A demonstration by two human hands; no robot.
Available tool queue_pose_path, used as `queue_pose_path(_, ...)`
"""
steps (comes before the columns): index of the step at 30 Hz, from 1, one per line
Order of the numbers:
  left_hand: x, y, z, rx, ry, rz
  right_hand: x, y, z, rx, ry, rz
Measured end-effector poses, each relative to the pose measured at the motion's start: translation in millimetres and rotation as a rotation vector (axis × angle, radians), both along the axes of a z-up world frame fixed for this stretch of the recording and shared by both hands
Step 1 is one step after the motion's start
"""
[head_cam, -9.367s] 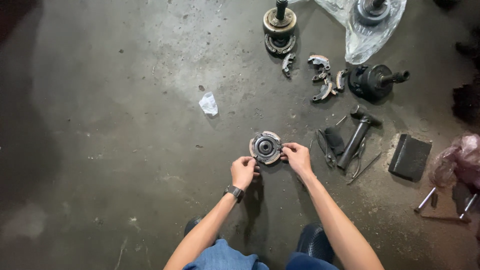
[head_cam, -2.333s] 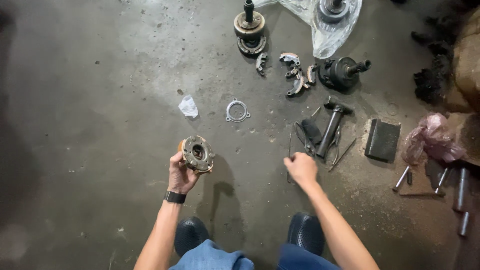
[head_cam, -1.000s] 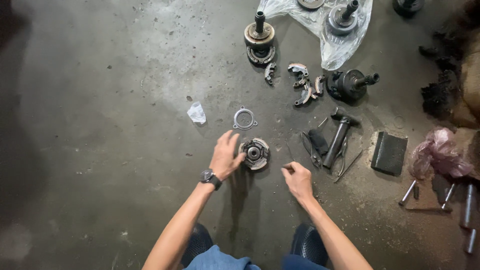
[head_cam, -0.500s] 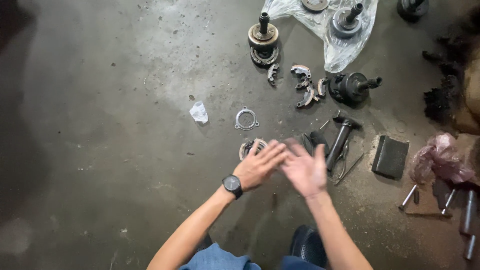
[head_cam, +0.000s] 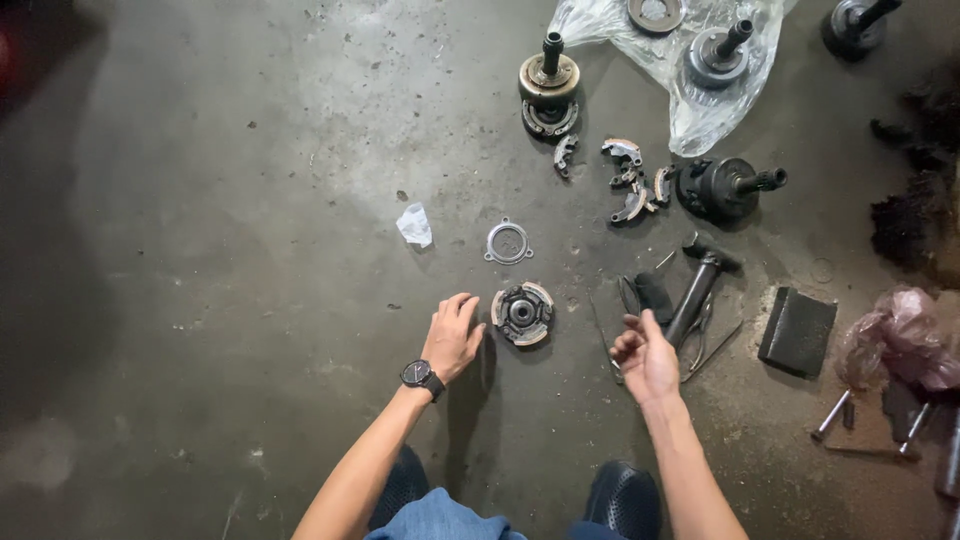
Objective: Assembling and inspecting mechanical components on a workshop floor.
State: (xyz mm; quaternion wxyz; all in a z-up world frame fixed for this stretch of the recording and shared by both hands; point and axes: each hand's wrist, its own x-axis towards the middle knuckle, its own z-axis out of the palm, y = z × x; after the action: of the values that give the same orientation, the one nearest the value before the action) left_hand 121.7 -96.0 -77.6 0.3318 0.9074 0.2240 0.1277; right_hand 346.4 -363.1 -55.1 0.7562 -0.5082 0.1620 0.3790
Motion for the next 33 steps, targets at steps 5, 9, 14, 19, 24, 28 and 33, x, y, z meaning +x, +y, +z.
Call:
queue_pose_path(5,4,-2,1,-0.023,0.031,0.008,6,1,-15,-0.085,0.048,0.073)
queue_pose_path(9,11,-7,12,-0.056,0.098,-0.025,9,23,-12,-0.294,-0.203,0.266)
queue_pose_path(14,32,-11,25,-0.016,0.264,-0.088,31,86,10,-0.682,-0.745,0.634)
queue_pose_path(19,42,-9,10,0.002,0.295,-0.128,58,156,-10,-0.813,-1.22,0.746)
queue_pose_path(24,47,-7,-4,0.038,0.248,-0.13,61,224,-34,-0.818,-1.402,0.804)
queue_pose_path(28,49,0,9,0.021,0.242,-0.128,52,252,-48,-0.892,-1.407,0.852)
queue_pose_path(33,51,8,13,-0.008,0.188,-0.135,54,264,-67,-1.006,-1.437,0.917)
